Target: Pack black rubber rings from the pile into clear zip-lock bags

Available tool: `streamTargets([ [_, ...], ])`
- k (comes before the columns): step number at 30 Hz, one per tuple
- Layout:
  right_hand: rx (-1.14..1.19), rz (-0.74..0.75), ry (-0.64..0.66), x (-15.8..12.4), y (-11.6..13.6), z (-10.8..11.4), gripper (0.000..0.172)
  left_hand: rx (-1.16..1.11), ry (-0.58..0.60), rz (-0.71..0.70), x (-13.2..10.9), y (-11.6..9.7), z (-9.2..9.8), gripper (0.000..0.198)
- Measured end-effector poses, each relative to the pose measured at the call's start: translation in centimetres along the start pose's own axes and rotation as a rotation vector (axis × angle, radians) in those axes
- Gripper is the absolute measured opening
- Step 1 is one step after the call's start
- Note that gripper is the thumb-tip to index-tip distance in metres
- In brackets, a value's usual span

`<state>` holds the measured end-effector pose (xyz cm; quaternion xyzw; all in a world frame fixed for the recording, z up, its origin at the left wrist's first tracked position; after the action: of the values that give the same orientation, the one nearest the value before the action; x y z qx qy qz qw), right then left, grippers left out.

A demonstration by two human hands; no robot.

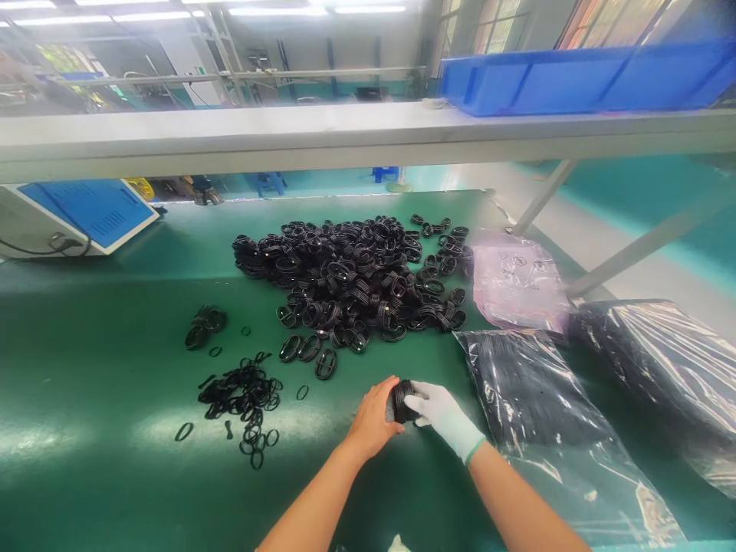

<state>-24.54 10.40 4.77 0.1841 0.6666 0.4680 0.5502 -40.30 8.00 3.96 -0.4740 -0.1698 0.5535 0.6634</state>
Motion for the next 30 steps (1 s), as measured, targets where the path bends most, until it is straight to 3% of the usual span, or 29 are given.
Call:
streamTargets([
  [15, -0.012, 0.000, 0.044, 0.8, -0.1, 0.2, 0.036, -0.064, -0.011, -0.032, 0.1, 0.6, -0.1, 0.079],
  [23, -0.164, -0.041, -0.028, 0.7, 0.0, -0.5, 0.036, -0.066, -0.029, -0.024, 0.2, 0.6, -0.2, 0.078],
  [27, -0.324, -0.043, -0.158, 1.0, -0.1, -1.2, 0.034, -0.007, -0.028, -0.038, 0.2, 0.6, -0.8, 0.081],
  [30, -0.402, -0.040, -0.228, 1.3, -0.5, -1.5, 0.038, 0.065, -0.010, -0.053, -0.2, 0.6, 0.2, 0.081],
])
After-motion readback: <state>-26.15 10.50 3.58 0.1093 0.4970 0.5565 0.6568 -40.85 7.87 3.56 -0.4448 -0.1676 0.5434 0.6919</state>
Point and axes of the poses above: each hand's wrist, its own x-axis towards the middle knuckle, its own z-axis out of the back of the hand, y = z × x, the point moved 1 cm from there along x, towards the middle knuckle, and after that the axes turned 6 degrees about y, right-handed, at the moved point
